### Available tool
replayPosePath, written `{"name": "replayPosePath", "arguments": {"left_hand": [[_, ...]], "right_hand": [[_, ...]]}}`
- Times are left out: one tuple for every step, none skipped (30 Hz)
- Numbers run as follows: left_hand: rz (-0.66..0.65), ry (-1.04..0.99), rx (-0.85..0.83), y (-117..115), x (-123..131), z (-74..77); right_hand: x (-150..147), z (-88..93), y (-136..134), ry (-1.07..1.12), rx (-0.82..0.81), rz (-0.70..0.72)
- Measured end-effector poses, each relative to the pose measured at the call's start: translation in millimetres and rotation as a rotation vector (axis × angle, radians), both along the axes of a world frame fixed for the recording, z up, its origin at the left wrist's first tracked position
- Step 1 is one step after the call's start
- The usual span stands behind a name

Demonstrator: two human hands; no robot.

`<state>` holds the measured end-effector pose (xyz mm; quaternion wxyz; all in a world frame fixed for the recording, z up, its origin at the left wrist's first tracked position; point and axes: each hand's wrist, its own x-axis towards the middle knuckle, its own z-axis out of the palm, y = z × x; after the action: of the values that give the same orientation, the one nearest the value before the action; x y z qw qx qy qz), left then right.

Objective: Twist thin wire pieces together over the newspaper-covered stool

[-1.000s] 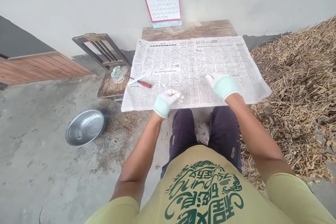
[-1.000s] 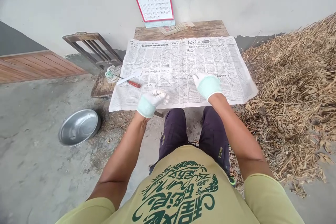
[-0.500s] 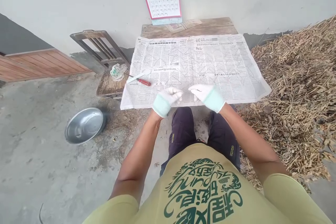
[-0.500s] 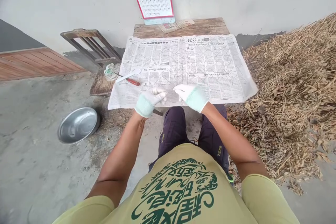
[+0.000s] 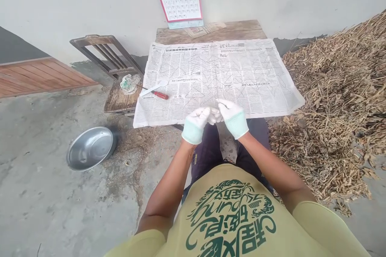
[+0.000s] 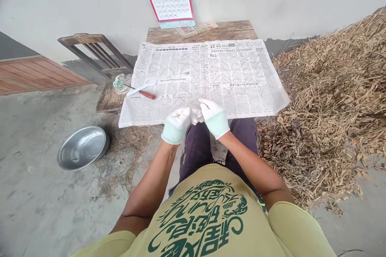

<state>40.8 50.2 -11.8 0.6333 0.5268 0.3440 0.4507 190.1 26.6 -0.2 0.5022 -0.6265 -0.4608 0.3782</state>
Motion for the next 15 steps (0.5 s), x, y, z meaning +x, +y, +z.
{"name": "replayPosePath", "arguments": {"left_hand": [[0.015, -0.031, -0.001, -1.7, 1.7, 0.2], [0.030, -0.054, -0.002, -3.0, 3.0, 0.9], [0.047, -0.067, -0.004, -3.9, 3.8, 1.9], [0.061, -0.071, -0.004, -4.3, 4.2, 3.2], [0.072, -0.068, -0.004, -4.3, 4.2, 4.6], [0.079, -0.062, -0.003, -3.8, 4.0, 6.0], [0.084, -0.056, -0.003, -3.0, 3.5, 7.3], [0.087, -0.055, -0.002, -1.8, 3.0, 8.3], [0.091, -0.061, -0.002, -0.6, 2.3, 9.1], [0.091, -0.074, 0.000, 0.8, 1.8, 9.7], [0.090, -0.091, 0.004, 2.1, 1.2, 10.0], [0.090, -0.111, 0.009, 3.3, 0.8, 10.1], [0.089, -0.128, 0.012, 4.4, 0.3, 10.2], [0.083, -0.139, 0.011, 5.5, -0.1, 10.3], [0.072, -0.145, 0.006, 6.6, -0.6, 10.5]], "right_hand": [[0.2, -0.7, -0.2, 0.009, 0.000, -0.006], [0.1, -0.5, -0.8, 0.018, -0.005, -0.010], [-0.2, 0.3, -1.7, 0.030, -0.016, -0.011], [-0.9, 1.9, -3.0, 0.050, -0.027, -0.008], [-1.9, 3.7, -4.8, 0.079, -0.038, -0.002], [-3.0, 5.7, -6.9, 0.116, -0.047, 0.005], [-4.2, 7.3, -9.2, 0.154, -0.053, 0.008], [-5.5, 8.4, -11.5, 0.187, -0.057, 0.002], [-6.5, 8.9, -13.8, 0.212, -0.062, -0.011], [-7.4, 8.8, -15.8, 0.226, -0.069, -0.026], [-7.8, 8.1, -17.5, 0.233, -0.076, -0.040], [-7.8, 7.0, -18.8, 0.238, -0.080, -0.046], [-7.3, 5.9, -19.7, 0.245, -0.080, -0.047], [-6.2, 4.8, -20.3, 0.257, -0.076, -0.038], [-4.7, 3.9, -20.7, 0.276, -0.069, -0.022]]}}
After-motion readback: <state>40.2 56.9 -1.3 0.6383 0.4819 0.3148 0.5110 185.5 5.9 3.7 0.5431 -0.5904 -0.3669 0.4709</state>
